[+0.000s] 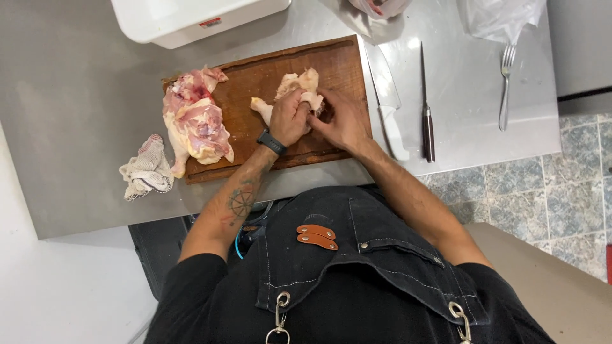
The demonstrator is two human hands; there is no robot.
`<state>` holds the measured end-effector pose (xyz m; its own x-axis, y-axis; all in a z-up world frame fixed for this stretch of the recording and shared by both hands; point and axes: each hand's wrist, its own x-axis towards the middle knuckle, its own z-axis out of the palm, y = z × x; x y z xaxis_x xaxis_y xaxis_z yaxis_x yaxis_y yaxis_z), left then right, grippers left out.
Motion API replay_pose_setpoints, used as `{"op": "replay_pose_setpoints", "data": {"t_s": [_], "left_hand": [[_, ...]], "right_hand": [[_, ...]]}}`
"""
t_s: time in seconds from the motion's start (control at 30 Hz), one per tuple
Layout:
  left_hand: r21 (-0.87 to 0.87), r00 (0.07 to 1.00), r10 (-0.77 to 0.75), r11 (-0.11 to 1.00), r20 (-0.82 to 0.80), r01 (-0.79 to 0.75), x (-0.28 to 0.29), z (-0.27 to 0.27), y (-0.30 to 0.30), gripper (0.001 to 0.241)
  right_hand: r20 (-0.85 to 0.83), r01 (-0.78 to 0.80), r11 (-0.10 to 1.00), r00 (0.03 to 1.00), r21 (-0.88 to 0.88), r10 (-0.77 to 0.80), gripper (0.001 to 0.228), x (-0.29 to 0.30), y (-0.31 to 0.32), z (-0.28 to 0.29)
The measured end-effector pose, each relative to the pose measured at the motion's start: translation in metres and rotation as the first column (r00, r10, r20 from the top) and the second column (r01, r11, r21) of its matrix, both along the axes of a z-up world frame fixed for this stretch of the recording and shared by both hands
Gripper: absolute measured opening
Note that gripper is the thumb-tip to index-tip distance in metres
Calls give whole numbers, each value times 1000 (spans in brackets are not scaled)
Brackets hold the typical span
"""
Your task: Cutting and deboning raw chicken pieces on a wooden board using a knife
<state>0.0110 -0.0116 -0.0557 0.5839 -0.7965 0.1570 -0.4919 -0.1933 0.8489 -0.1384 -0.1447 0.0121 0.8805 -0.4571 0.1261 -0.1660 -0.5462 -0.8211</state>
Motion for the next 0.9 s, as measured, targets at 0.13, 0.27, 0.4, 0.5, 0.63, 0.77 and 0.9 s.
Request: {"op": "replay_pose_setpoints", "data": {"t_s": [0.13, 0.27, 0.4, 0.5, 0.63, 0.77, 0.9], "left_hand": [[-107, 994, 71, 992, 86, -62, -5, 5, 3, 13], [-241, 958, 210, 957, 192, -162, -18, 23, 4, 27], [-282, 957, 249, 938, 149, -200, -17, 30, 7, 33], [-320, 967, 235, 928, 103, -191, -17, 30, 10, 36], [-330, 942, 335, 888, -14, -321, -40, -5, 19, 43], [-309, 941, 338, 891, -33, -331, -54, 35, 25, 42], [-196, 607, 312, 755, -731, -625, -50, -15, 28, 39]], "right_hand": [[-11, -24, 997, 1000, 77, 25, 52, 22, -2, 2], [-129, 0, 992, 992, 129, 17, 16, 41, -10, -10], [-172, 50, 994, 985, 101, -32, 17, 53, -9, 14], [-175, 94, 992, 981, 80, -79, 20, 60, -15, -22], [138, 245, 969, 961, -32, -239, 34, 82, -36, 22], [-336, 189, 967, 934, 172, -123, 41, 88, -88, 47], [-287, -95, 993, 952, 64, 110, 40, 61, -46, 12]]}}
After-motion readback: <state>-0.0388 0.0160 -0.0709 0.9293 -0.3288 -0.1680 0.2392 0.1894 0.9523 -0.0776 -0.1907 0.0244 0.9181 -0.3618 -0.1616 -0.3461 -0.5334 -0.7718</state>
